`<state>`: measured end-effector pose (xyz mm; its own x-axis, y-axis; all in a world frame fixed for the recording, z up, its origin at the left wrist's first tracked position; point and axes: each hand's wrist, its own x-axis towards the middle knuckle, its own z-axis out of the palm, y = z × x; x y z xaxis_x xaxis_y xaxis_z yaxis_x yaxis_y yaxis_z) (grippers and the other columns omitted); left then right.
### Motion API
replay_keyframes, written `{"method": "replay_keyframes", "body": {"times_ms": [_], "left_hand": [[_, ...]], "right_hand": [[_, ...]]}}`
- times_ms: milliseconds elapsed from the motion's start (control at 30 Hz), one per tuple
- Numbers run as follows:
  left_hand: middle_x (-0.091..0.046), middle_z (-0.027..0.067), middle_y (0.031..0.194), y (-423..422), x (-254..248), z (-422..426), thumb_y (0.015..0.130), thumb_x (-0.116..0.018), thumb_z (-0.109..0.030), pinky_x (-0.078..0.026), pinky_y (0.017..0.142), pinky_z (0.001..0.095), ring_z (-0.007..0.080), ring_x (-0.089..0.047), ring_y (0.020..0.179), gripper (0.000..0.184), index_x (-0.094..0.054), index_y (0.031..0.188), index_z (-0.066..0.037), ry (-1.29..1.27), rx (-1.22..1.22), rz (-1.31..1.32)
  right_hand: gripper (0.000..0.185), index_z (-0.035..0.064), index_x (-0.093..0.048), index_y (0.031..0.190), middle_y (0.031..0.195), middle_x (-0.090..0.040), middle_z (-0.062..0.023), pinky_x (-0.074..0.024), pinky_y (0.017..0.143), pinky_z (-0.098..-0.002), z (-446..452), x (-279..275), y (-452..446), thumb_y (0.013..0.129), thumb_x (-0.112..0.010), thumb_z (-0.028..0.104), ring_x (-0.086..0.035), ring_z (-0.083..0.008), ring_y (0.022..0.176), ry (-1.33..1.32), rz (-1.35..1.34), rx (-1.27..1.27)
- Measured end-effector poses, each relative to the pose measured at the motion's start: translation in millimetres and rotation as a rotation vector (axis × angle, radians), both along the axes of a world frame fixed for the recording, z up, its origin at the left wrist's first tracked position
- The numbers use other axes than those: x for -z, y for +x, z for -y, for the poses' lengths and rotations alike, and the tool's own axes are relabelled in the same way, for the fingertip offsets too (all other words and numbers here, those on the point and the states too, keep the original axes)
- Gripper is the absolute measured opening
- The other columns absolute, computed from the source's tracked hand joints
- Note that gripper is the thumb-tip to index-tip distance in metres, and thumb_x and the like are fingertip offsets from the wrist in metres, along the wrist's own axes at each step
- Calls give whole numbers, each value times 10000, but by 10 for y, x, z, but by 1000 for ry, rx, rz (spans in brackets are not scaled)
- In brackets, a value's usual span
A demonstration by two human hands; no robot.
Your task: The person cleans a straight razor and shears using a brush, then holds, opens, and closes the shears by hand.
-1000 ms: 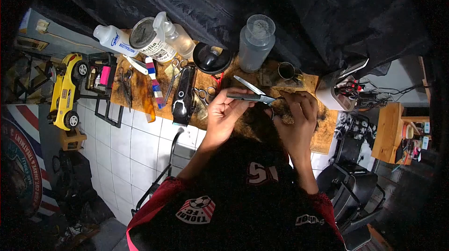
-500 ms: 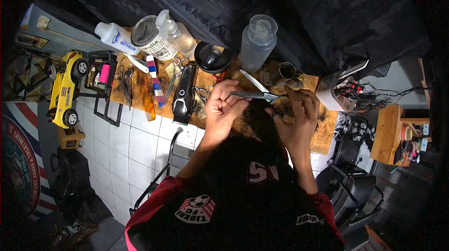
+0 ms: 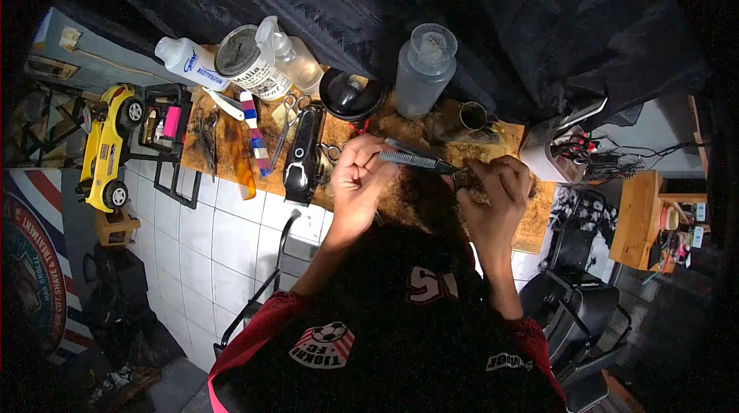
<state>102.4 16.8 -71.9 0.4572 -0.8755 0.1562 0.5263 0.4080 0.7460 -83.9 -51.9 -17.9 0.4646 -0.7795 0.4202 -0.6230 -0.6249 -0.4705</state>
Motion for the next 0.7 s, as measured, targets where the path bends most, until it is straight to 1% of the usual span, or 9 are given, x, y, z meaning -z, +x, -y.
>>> {"method": "replay_keyframes", "body": {"times_ms": [33,100,133,200,300,433,500,600,700], "left_hand": [[-587,92,1073,-9,-18,-7,831,-550,125,-481,844,290,161,-586,979,412,-436,1209,6,1,1,-1],[-590,130,1125,-17,-93,-1,868,-546,80,-498,818,294,165,-593,967,326,-475,1181,20,33,-45,0],[-590,130,1125,-14,-102,1,868,-546,80,-498,818,294,165,-593,967,326,-475,1181,20,32,-47,1],[-606,155,1110,-15,-109,2,890,-538,48,-505,813,297,170,-604,942,263,-510,1151,32,21,-56,0],[-619,163,1082,5,-11,-10,900,-531,33,-505,812,292,173,-615,918,215,-538,1115,40,-21,-32,3],[-622,166,1080,12,10,-22,904,-532,26,-506,807,290,176,-621,896,199,-546,1102,40,-9,-32,-6],[-630,134,1013,0,-18,-20,922,-483,28,-514,839,308,146,-619,840,177,-535,1092,26,44,-49,10],[-629,136,1018,-29,-87,10,923,-481,29,-517,831,315,153,-621,842,178,-536,1092,16,57,-92,1],[-622,143,1044,-29,-50,-1,924,-479,31,-517,824,314,157,-622,845,191,-534,1105,4,38,-88,-30]], "right_hand": [[510,83,-664,1066,982,-555,-88,-381,864,-424,-2,-56,63,569,-776,104,-468,-291,1013,-10,-3,29],[518,85,-656,1082,999,-550,-89,-378,869,-427,2,-74,98,578,-777,113,-461,-293,1026,-21,-4,57],[503,86,-658,1076,989,-553,-86,-379,868,-427,7,-48,97,587,-773,117,-461,-296,1023,-15,2,60],[488,86,-660,1070,978,-557,-84,-379,867,-427,5,-23,99,595,-769,121,-462,-299,1021,-8,8,63],[479,84,-658,1065,983,-557,-87,-382,867,-434,-5,-7,99,602,-769,128,-463,-305,1024,-13,4,50],[479,77,-655,1054,982,-556,-87,-387,867,-438,2,12,101,591,-767,120,-463,-308,1033,-15,10,51],[482,73,-653,1052,987,-553,-89,-388,867,-439,1,21,93,585,-767,116,-463,-309,1037,-14,10,52],[514,68,-646,1064,1007,-546,-96,-388,871,-440,-1,42,78,565,-767,100,-459,-314,1042,15,16,55],[542,64,-639,1077,1026,-541,-104,-390,877,-437,3,42,82,552,-767,85,-456,-314,1044,0,21,49]]}}
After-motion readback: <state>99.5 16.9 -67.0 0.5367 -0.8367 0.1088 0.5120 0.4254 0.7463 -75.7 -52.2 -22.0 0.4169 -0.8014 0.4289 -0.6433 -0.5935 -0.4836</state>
